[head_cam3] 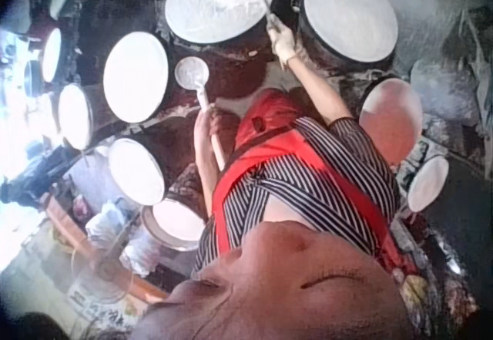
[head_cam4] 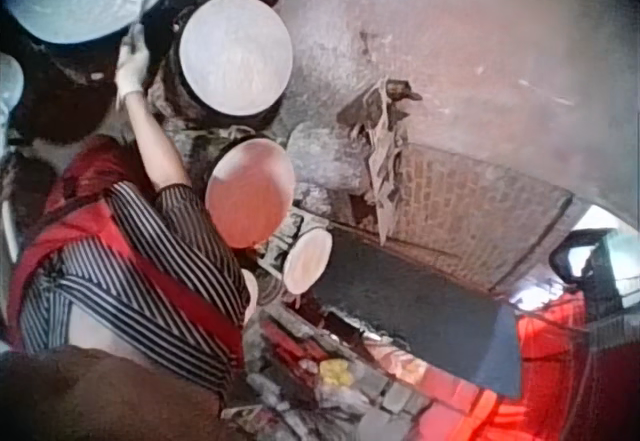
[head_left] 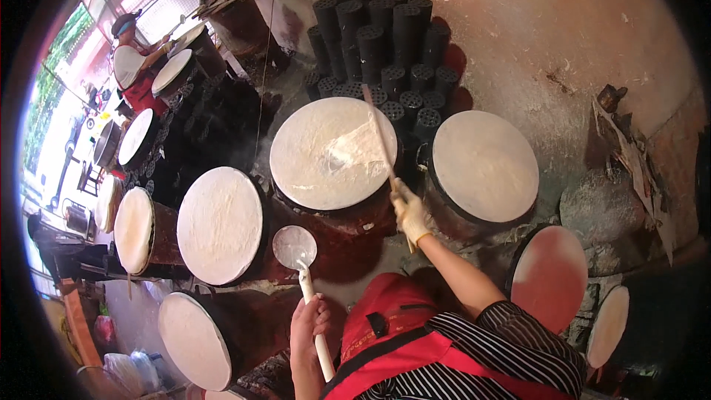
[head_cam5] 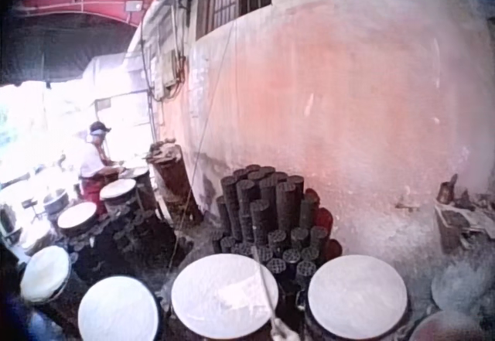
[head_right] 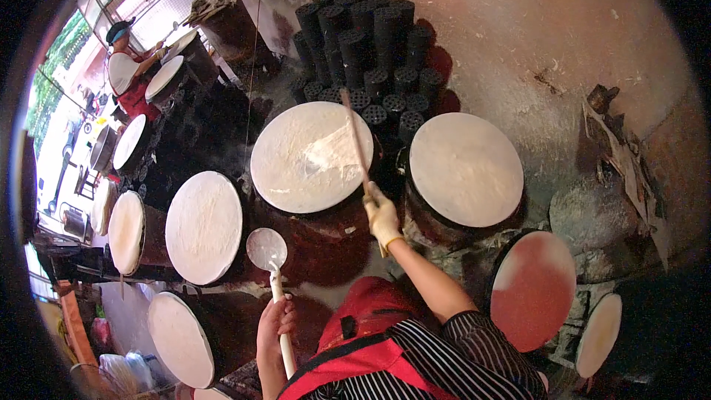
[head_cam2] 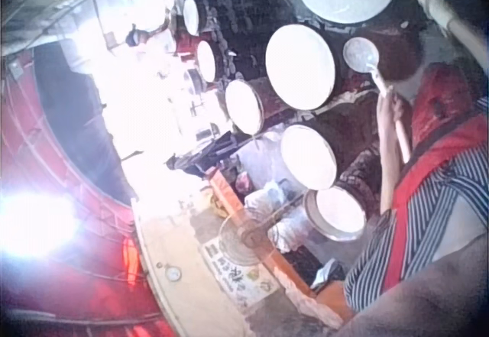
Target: The person spreads batter onto heated circular griddles using a ladle and a wooden stick, then uses the stick to lift and stack the cooked flatbreads onto a pile.
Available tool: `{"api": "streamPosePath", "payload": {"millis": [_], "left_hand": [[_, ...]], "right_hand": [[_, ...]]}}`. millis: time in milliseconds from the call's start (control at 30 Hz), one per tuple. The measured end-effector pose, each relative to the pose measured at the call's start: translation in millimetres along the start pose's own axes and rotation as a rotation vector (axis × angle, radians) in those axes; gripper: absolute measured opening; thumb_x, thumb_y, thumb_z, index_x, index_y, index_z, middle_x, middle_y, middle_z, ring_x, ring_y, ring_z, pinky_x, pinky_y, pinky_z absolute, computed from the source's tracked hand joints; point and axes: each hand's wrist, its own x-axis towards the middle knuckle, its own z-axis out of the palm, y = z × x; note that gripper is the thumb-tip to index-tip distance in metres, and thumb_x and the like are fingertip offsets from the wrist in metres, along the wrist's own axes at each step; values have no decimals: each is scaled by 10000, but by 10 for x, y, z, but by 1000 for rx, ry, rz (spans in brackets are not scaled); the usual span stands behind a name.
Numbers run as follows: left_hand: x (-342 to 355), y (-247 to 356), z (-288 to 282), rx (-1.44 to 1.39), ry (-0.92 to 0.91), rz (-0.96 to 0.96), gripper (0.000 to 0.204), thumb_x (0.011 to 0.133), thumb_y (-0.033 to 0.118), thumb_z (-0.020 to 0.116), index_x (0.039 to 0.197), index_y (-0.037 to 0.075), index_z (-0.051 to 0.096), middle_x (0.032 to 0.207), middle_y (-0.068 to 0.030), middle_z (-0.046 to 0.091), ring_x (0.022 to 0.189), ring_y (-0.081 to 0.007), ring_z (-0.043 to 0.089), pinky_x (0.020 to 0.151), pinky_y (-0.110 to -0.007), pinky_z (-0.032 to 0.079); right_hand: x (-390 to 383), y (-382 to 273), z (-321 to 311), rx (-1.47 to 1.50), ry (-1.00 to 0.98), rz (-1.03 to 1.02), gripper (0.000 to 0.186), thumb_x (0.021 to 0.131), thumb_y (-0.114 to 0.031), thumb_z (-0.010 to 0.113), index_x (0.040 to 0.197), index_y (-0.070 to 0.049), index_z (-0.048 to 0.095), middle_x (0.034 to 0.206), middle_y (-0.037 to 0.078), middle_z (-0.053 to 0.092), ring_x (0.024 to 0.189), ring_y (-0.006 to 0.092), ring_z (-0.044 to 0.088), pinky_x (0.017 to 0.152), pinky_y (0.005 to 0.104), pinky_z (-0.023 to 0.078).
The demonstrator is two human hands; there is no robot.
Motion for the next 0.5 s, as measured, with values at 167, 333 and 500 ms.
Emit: {"api": "streamPosePath", "payload": {"millis": [167,333,500], "left_hand": [[48,36,-104,16,24,-39,112,984,109,533,1062,29,541,796,-17,498,568,-54,405,387,-158,269],[1,99,-65,88,7,-51,136,988,119,526,1072,12,526,804,-14,478,567,-48,401,373,-157,279],[290,210,84,242,9,6,102,981,130,539,1005,30,544,739,3,488,540,-51,412,393,-181,287]], "right_hand": [[-690,285,569,-572,-285,-41,418,980,-68,550,1383,-181,559,943,-62,644,523,23,409,431,190,377],[-265,-388,476,-724,-93,-154,410,964,-160,568,1373,-139,562,942,11,670,609,59,533,564,194,450],[-110,-160,-106,-469,-401,-228,383,977,-126,594,1357,-85,574,1026,-84,625,673,10,469,577,160,383]]}}
